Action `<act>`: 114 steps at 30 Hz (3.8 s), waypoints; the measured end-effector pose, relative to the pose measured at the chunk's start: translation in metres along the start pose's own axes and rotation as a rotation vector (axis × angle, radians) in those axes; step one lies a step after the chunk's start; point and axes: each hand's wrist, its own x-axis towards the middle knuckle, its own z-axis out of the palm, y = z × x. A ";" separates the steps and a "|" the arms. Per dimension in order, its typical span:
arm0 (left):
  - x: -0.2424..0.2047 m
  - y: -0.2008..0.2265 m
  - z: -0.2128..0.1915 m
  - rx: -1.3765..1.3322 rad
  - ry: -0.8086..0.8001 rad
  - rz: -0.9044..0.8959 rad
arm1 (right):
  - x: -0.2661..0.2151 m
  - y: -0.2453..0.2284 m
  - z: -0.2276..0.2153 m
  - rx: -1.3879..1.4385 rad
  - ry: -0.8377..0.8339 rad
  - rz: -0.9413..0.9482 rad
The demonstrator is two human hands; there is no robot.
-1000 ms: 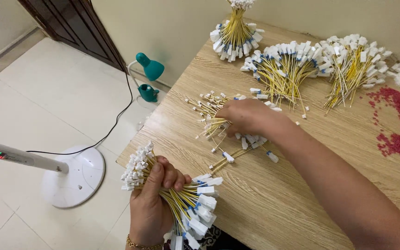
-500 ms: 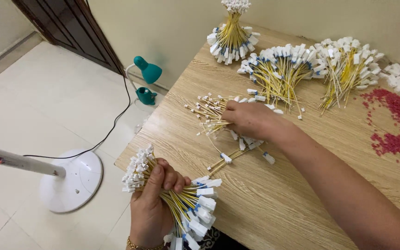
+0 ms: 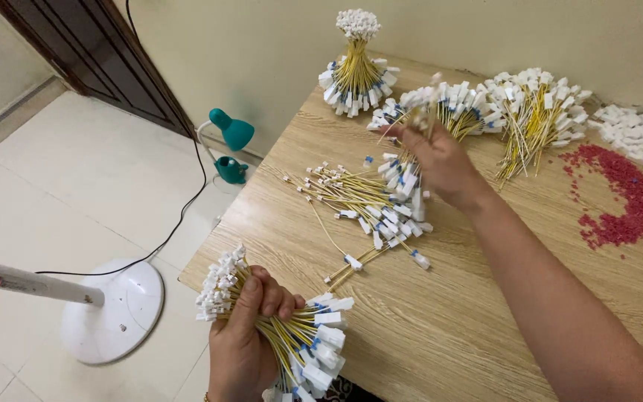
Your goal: Sorting and bundling small electrical wire harnesses with white connectors on a wooden desk.
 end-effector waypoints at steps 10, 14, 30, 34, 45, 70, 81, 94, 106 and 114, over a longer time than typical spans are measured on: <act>-0.001 0.003 0.000 -0.016 0.016 -0.003 | 0.017 0.016 -0.017 0.579 0.129 -0.089; -0.002 0.001 -0.002 -0.082 -0.068 -0.017 | -0.002 0.007 -0.022 0.591 0.172 -0.075; -0.033 -0.050 0.067 -0.025 -0.160 -0.191 | -0.176 0.066 -0.100 0.388 0.433 -0.186; -0.040 -0.057 0.079 0.055 -0.143 -0.201 | -0.188 0.102 -0.102 0.287 0.470 -0.058; -0.045 -0.065 0.102 0.090 -0.249 -0.204 | -0.194 0.088 -0.105 0.260 0.415 -0.195; -0.003 -0.076 0.230 1.098 -1.014 0.121 | -0.206 0.013 -0.116 -0.337 0.090 0.074; -0.018 -0.116 0.208 0.769 -0.816 0.188 | -0.207 -0.010 -0.073 0.620 0.238 -0.097; -0.022 -0.125 0.198 0.789 -0.772 0.370 | -0.216 0.002 -0.068 0.883 0.005 -0.049; -0.015 -0.156 0.143 0.502 -0.746 -0.199 | -0.197 -0.058 -0.073 -0.721 0.196 -0.554; -0.043 -0.104 0.084 0.231 -0.708 -0.454 | -0.129 -0.044 -0.032 -0.340 0.054 -0.226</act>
